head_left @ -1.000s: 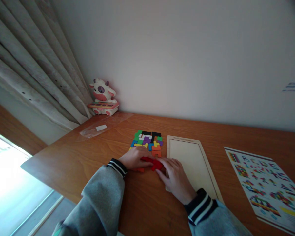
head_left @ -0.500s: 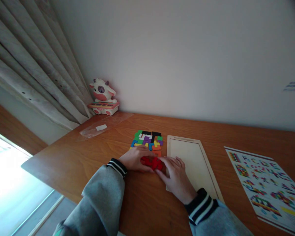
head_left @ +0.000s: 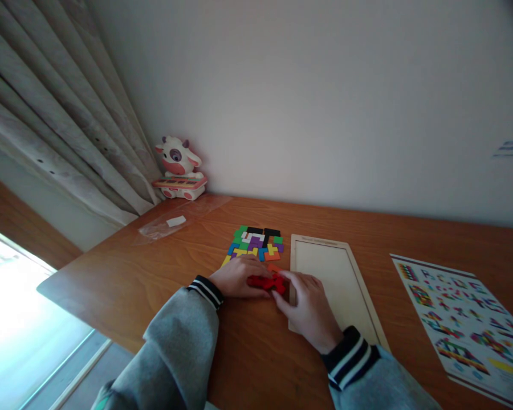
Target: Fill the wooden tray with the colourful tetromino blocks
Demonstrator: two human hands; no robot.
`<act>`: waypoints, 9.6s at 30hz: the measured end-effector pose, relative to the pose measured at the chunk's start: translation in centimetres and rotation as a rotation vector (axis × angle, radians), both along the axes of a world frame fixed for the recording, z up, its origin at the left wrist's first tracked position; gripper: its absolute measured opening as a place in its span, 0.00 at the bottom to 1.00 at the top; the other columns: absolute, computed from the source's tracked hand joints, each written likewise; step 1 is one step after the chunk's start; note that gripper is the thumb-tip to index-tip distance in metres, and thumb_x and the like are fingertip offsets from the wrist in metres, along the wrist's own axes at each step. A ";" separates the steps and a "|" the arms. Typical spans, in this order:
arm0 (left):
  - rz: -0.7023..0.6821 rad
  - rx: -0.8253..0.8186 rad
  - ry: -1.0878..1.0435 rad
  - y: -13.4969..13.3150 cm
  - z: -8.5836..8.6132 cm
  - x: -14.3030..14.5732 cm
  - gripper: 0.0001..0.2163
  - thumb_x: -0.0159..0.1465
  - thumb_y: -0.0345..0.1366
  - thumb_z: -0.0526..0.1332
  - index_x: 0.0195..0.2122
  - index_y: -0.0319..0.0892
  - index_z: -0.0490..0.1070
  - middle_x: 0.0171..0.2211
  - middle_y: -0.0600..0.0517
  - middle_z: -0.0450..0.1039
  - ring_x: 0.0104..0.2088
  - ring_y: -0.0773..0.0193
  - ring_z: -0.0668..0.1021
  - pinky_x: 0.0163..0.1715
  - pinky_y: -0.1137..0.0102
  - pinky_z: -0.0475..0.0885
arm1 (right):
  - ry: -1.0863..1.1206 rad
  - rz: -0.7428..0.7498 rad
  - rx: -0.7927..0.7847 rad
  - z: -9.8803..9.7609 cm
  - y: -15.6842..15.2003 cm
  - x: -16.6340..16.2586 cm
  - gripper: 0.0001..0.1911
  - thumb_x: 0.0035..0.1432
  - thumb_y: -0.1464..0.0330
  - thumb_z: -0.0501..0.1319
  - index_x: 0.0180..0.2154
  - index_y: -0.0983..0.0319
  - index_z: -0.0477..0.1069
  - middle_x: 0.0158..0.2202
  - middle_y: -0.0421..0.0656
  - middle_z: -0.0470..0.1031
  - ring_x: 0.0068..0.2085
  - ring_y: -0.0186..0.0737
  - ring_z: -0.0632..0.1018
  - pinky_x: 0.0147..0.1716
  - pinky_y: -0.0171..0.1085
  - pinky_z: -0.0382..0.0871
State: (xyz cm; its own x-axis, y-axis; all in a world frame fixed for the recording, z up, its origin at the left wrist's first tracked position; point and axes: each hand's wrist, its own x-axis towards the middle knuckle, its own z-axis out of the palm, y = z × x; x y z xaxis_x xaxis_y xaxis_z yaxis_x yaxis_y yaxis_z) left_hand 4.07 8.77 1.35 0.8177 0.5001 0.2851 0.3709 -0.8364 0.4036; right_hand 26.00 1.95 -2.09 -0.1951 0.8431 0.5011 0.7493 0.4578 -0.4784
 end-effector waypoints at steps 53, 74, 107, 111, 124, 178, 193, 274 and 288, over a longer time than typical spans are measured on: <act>0.014 -0.038 -0.009 -0.5 -0.1 0.7 0.25 0.64 0.47 0.64 0.61 0.47 0.67 0.54 0.45 0.74 0.55 0.53 0.70 0.57 0.60 0.66 | 0.019 -0.045 0.043 0.2 0.1 0.0 0.16 0.55 0.67 0.65 0.46 0.60 0.71 0.43 0.46 0.79 0.44 0.49 0.77 0.48 0.48 0.65; 0.088 -0.063 0.019 0.0 -0.3 0.4 0.29 0.59 0.54 0.66 0.58 0.46 0.69 0.51 0.45 0.75 0.51 0.52 0.73 0.54 0.60 0.66 | 0.010 -0.052 0.060 -0.2 0.1 0.2 0.15 0.55 0.66 0.65 0.46 0.60 0.71 0.43 0.45 0.78 0.44 0.48 0.77 0.47 0.48 0.66; 0.115 0.000 0.046 0.0 -0.3 -0.1 0.40 0.50 0.60 0.69 0.61 0.45 0.66 0.53 0.43 0.73 0.53 0.48 0.73 0.58 0.57 0.64 | 0.050 0.047 0.023 0.3 0.2 -0.1 0.15 0.58 0.67 0.63 0.48 0.60 0.69 0.45 0.47 0.78 0.45 0.47 0.78 0.47 0.49 0.70; 0.092 0.008 0.026 0.0 0.1 -0.4 0.41 0.47 0.60 0.71 0.59 0.44 0.68 0.51 0.43 0.75 0.52 0.49 0.74 0.57 0.58 0.65 | 0.051 0.097 -0.018 0.6 0.6 -1.1 0.16 0.57 0.68 0.64 0.48 0.59 0.70 0.46 0.46 0.78 0.46 0.47 0.79 0.49 0.49 0.70; 0.161 0.073 0.070 0.9 0.2 -2.8 0.28 0.54 0.58 0.68 0.48 0.44 0.75 0.40 0.46 0.78 0.42 0.56 0.78 0.46 0.66 0.68 | -0.035 0.107 -0.042 1.0 1.2 -2.1 0.16 0.58 0.70 0.61 0.49 0.59 0.70 0.46 0.46 0.79 0.47 0.48 0.78 0.50 0.50 0.67; 0.202 -0.519 -0.514 -1.0 0.0 1.1 0.17 0.64 0.40 0.65 0.52 0.39 0.74 0.45 0.44 0.79 0.43 0.60 0.81 0.46 0.66 0.77 | 0.652 0.075 -0.238 0.7 0.8 -1.4 0.19 0.58 0.64 0.62 0.51 0.61 0.69 0.35 0.43 0.79 0.34 0.40 0.80 0.37 0.39 0.77; 0.260 -0.999 -0.847 -0.5 -0.7 2.4 0.17 0.53 0.39 0.74 0.40 0.38 0.74 0.36 0.51 0.78 0.37 0.67 0.80 0.40 0.73 0.73 | 0.308 0.143 0.150 0.8 0.6 -1.2 0.13 0.61 0.74 0.60 0.47 0.60 0.75 0.41 0.47 0.77 0.41 0.42 0.80 0.42 0.41 0.78; 0.119 0.055 0.095 0.7 1.1 -3.5 0.13 0.66 0.37 0.60 0.51 0.48 0.76 0.46 0.48 0.79 0.46 0.58 0.78 0.50 0.65 0.70 | -0.046 0.078 -0.186 0.7 0.5 -1.4 0.14 0.57 0.68 0.67 0.46 0.61 0.74 0.44 0.47 0.81 0.44 0.49 0.79 0.49 0.49 0.65; 0.240 -0.207 0.012 0.8 -0.6 -2.3 0.17 0.62 0.40 0.66 0.52 0.44 0.74 0.43 0.49 0.79 0.39 0.64 0.79 0.42 0.71 0.73 | 0.001 0.074 -0.228 1.2 0.4 -1.3 0.17 0.51 0.68 0.70 0.45 0.62 0.76 0.38 0.45 0.82 0.40 0.46 0.80 0.47 0.45 0.67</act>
